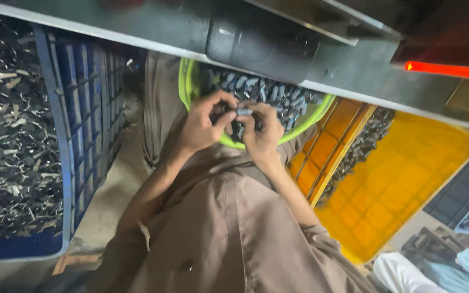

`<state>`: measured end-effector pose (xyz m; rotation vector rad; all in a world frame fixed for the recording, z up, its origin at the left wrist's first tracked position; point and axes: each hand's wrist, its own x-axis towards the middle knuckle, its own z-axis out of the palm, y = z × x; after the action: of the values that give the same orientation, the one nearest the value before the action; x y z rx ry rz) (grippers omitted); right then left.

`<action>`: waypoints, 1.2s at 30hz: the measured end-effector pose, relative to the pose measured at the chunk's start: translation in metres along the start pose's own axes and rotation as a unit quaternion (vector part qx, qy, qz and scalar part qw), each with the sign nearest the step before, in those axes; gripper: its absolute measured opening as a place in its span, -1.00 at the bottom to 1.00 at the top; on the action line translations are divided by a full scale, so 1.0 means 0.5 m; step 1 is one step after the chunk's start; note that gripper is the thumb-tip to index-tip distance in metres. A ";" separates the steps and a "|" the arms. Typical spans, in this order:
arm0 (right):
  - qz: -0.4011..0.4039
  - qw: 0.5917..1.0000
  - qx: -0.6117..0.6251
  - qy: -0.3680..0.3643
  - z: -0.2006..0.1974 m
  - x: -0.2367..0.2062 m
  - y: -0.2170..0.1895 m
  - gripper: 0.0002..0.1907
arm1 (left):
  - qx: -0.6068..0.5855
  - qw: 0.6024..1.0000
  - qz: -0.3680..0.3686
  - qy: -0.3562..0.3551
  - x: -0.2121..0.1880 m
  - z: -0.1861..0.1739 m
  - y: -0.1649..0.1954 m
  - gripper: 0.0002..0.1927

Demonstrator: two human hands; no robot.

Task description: The person repeatedly picks small cylindrical components from a green basket, inserts them into a machine slot, and returns them to the basket. The person also briefly handles a cardboard box filled with similar components on the table.

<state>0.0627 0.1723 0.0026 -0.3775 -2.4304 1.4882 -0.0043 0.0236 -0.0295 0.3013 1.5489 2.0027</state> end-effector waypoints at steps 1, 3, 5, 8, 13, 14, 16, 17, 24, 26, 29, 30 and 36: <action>0.035 0.998 0.047 0.035 0.005 -0.003 0.002 -0.74 | 0.021 1.000 0.012 -0.007 -0.001 -0.001 -0.007 -0.83; -0.027 0.999 -0.037 0.003 0.005 -0.004 0.006 -0.76 | 0.041 0.999 0.008 0.011 -0.001 0.002 -0.016 -0.85; -0.067 0.995 -0.072 -0.001 -0.009 -0.005 0.011 -0.73 | 0.015 1.000 -0.006 0.022 0.000 0.008 -0.018 -0.85; -0.101 0.994 -0.028 0.031 -0.044 0.001 0.016 -0.64 | -0.043 0.999 -0.005 0.029 0.004 0.015 -0.015 -0.85; -0.185 0.979 -0.007 0.086 -0.106 0.075 -0.027 -0.55 | -0.021 0.994 0.096 -0.036 0.002 0.000 -0.008 -0.82; -0.201 0.974 -0.010 0.102 -0.116 0.109 -0.045 -0.58 | -0.036 0.997 0.059 -0.034 0.002 -0.004 -0.008 -0.85; -0.270 0.948 -0.063 0.153 -0.132 0.196 -0.087 -0.59 | -0.066 0.997 -0.018 -0.032 0.000 -0.011 -0.011 -0.87; -0.322 0.921 -0.113 0.186 -0.137 0.244 -0.107 -0.57 | -0.088 0.995 -0.030 -0.029 -0.001 -0.014 -0.012 -0.88; -0.338 0.911 -0.212 0.106 -0.117 0.421 -0.178 -0.69 | -0.138 0.990 0.001 0.020 -0.007 -0.017 -0.014 -0.90; -0.349 0.911 -0.207 0.073 -0.123 0.423 -0.194 -0.72 | -0.131 0.991 0.001 0.026 -0.008 -0.019 -0.014 -0.90; -0.332 0.908 -0.252 0.035 -0.150 0.407 -0.227 -0.83 | -0.167 0.986 0.004 0.001 -0.007 -0.023 -0.014 -0.90; -0.305 0.912 -0.273 0.023 -0.164 0.394 -0.239 -0.87 | -0.188 0.982 0.012 -0.006 -0.006 -0.024 -0.015 -0.90; -0.302 0.915 -0.177 -0.199 -0.087 0.181 -0.172 -0.59 | -0.226 0.974 -0.014 0.012 -0.010 -0.031 -0.007 -0.90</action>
<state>-0.0131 0.2023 0.1066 0.6325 -2.7507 0.9132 -0.0069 0.0088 -0.0365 0.0713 1.0576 2.2683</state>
